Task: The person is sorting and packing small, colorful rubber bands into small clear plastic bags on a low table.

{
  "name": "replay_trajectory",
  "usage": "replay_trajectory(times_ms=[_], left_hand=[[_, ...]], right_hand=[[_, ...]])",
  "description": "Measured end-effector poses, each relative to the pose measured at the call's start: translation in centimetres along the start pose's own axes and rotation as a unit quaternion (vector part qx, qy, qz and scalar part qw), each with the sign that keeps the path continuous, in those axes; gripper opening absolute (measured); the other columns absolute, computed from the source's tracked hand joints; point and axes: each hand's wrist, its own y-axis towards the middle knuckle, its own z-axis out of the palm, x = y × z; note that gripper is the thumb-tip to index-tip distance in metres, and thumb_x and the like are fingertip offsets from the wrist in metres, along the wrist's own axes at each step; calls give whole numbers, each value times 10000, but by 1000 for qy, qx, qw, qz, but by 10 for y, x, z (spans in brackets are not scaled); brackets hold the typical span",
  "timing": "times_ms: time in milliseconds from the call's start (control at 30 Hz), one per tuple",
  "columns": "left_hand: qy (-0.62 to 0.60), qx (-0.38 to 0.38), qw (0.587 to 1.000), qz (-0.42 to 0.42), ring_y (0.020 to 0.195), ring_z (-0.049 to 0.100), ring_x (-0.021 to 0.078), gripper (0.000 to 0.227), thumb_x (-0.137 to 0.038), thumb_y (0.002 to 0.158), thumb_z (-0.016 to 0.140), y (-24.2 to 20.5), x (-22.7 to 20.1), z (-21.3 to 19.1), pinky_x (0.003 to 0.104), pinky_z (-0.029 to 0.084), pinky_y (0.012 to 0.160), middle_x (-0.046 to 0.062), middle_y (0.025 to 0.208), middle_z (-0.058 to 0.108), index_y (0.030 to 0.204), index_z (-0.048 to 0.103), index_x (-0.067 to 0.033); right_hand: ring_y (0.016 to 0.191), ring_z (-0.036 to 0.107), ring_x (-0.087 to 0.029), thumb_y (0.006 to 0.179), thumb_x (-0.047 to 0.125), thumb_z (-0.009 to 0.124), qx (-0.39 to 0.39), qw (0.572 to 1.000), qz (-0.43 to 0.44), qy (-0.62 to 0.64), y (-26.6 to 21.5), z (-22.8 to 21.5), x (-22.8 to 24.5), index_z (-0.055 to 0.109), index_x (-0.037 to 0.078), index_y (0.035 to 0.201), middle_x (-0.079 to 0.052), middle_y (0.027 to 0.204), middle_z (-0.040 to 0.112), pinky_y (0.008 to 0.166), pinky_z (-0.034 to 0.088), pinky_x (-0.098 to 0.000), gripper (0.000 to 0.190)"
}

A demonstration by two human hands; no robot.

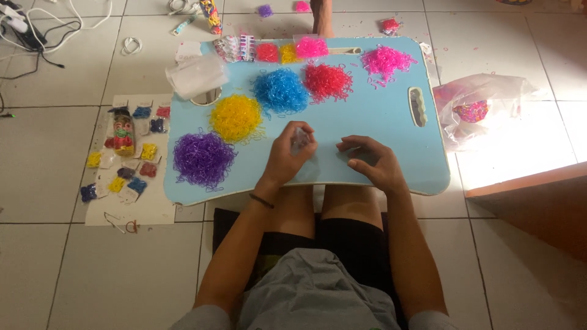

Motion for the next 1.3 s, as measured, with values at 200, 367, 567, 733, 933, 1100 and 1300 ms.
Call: replay_trajectory(times_ms=[200,367,567,733,933,1100,1300], left_hand=[[-6,38,999,35,965,705,232,237,-151,943,733,0,-5,7,428,529,942,108,997,736,1159,648,-106],[-71,32,997,10,953,673,196,311,-213,939,769,-1,3,-3,421,512,967,95,995,709,1210,646,-121],[-69,1,998,8,933,662,166,239,-210,915,808,-6,14,-2,389,498,942,52,932,707,1057,640,-116],[-64,-3,998,0,858,638,128,250,-223,913,822,-6,10,0,354,515,866,52,868,696,1023,624,-116],[-65,-2,998,-10,847,649,118,265,-302,928,814,-8,6,-3,334,525,833,68,845,709,994,640,-113],[-71,12,997,-9,846,640,113,255,-296,923,814,-8,4,-2,323,521,843,43,837,695,992,636,-127],[-42,21,999,18,778,636,207,275,-295,920,800,-6,2,1,378,527,760,88,790,661,978,624,-93]], right_hand=[[1152,694,-392,890,337,773,2,1000,-3,-13,1,0,-1,652,-9,1318,-245,1159,730,1004,532,-512,564],[1141,700,-366,914,294,749,-12,1000,8,2,0,1,-4,668,-9,1301,-232,1158,732,996,541,-481,498],[1075,716,-360,957,257,730,-33,998,53,-28,5,2,-7,694,13,1268,-214,1125,740,949,556,-495,396],[927,735,-353,981,272,735,-65,986,140,-65,34,7,18,728,45,1205,-201,1062,750,828,566,-456,319],[813,685,-359,974,225,832,-56,970,-52,-229,119,20,26,786,97,1139,-175,939,739,751,545,-422,214],[831,624,-301,918,130,840,24,910,-287,-300,186,55,16,794,53,1070,-149,953,696,689,535,-410,177],[790,502,-237,901,284,849,7,856,-364,-366,202,81,-20,788,65,1044,-99,895,567,688,496,-344,269]])
